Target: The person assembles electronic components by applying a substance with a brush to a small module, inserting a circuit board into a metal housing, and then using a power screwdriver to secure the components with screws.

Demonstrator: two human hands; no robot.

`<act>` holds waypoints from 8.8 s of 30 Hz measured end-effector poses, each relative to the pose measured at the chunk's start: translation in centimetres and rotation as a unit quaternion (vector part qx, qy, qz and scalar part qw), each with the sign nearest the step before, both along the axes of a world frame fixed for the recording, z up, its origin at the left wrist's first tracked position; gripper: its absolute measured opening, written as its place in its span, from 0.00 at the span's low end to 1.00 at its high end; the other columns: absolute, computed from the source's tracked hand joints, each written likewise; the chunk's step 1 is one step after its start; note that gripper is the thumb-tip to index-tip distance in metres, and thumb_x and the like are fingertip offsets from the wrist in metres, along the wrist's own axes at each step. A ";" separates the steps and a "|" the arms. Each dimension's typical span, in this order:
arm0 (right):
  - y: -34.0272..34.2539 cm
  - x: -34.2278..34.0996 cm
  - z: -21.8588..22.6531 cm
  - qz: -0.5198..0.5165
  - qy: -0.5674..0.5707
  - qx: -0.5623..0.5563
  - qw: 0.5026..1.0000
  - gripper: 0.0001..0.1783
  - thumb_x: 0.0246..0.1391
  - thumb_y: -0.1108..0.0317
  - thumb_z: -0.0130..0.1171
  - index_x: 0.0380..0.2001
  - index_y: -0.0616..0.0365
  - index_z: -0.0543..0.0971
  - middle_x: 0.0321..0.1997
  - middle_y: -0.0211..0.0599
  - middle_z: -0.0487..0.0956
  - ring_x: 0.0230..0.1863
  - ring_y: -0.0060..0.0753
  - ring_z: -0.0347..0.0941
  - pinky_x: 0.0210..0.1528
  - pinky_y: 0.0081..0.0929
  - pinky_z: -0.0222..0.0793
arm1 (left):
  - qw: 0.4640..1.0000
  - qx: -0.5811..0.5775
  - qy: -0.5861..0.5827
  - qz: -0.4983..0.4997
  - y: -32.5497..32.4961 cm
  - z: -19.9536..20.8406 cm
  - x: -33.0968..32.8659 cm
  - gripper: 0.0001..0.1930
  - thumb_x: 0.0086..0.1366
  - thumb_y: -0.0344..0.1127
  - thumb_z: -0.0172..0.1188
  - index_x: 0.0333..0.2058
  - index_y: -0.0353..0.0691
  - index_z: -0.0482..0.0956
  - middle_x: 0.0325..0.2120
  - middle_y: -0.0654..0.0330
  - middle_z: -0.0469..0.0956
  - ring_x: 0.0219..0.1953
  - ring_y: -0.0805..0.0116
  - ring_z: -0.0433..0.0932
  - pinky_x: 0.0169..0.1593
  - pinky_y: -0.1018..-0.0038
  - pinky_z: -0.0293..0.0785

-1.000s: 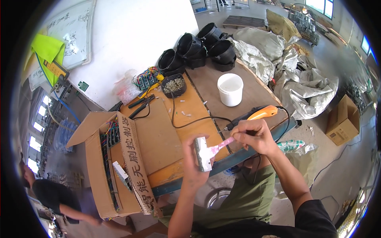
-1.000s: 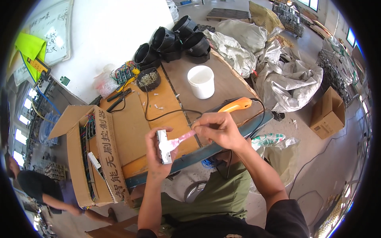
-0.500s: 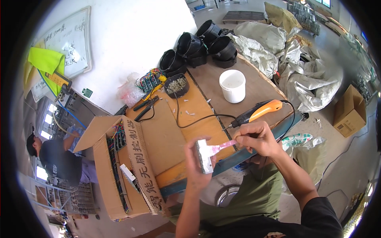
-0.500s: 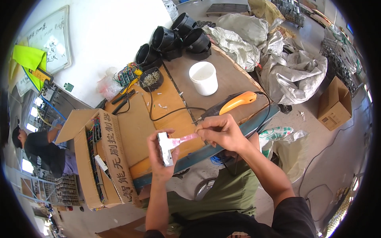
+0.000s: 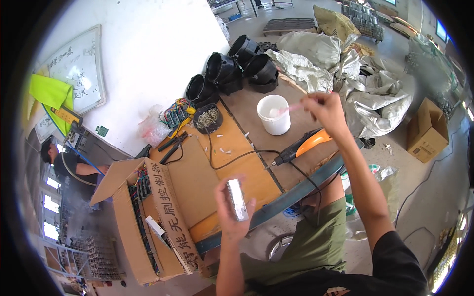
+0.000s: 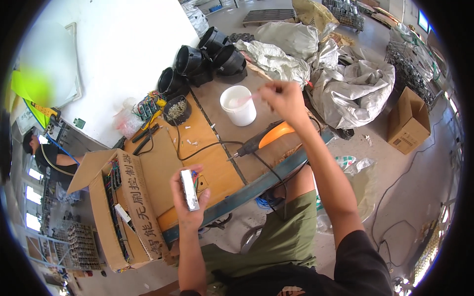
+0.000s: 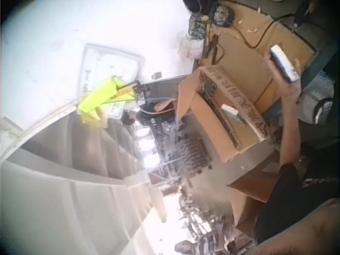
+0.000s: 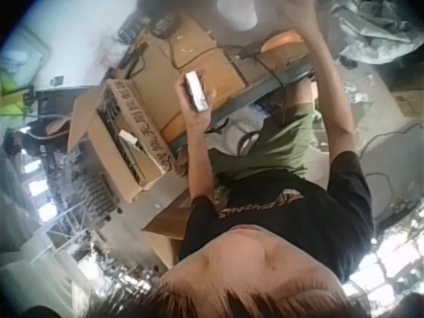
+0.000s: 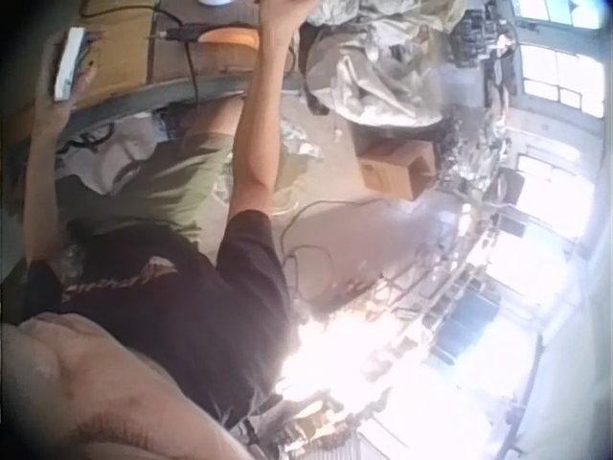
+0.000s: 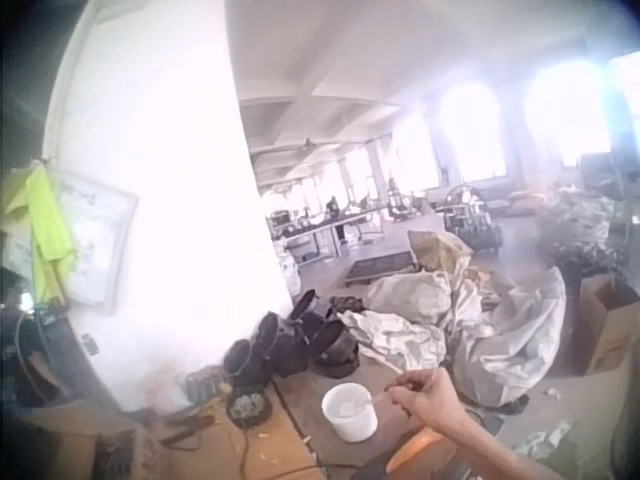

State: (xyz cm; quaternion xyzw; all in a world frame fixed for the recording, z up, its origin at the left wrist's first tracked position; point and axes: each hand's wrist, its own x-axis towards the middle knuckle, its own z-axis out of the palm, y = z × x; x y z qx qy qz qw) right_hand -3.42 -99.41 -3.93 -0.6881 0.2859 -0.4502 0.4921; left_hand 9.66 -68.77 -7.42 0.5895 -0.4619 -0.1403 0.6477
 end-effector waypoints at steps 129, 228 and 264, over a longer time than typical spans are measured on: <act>17.6 3.7 1.7 0.157 -0.066 0.107 0.980 0.19 0.72 0.61 0.44 0.34 0.66 0.74 0.19 0.37 0.77 0.16 0.20 0.69 0.21 0.16 0.64 | 0.976 0.065 -0.028 0.207 5.9 -5.1 -0.3 0.59 0.44 0.40 0.81 0.66 0.31 0.46 0.60 0.46 0.60 0.61 0.54 0.64 0.64 0.60 0.61; 6.5 -3.7 -7.3 0.058 0.181 0.519 0.833 0.33 0.60 0.39 0.58 0.44 0.64 0.77 0.35 0.34 0.83 0.28 0.17 0.79 0.23 0.11 0.70 | 0.638 -0.015 0.760 -0.125 5.1 -6.0 -9.7 0.13 0.71 0.30 0.48 0.50 0.30 0.72 0.44 0.48 0.78 0.48 0.53 0.78 0.53 0.61 0.75; 26.1 -0.2 0.6 0.262 -0.421 0.292 0.818 0.18 0.61 0.62 0.60 0.48 0.47 0.64 0.29 0.23 0.66 0.28 0.19 0.61 0.35 0.26 0.58 | 0.679 -0.136 0.721 -0.029 10.6 -2.1 -7.4 0.10 0.71 0.41 0.59 0.39 0.41 0.77 0.26 0.64 0.75 0.25 0.73 0.70 0.28 0.78 0.65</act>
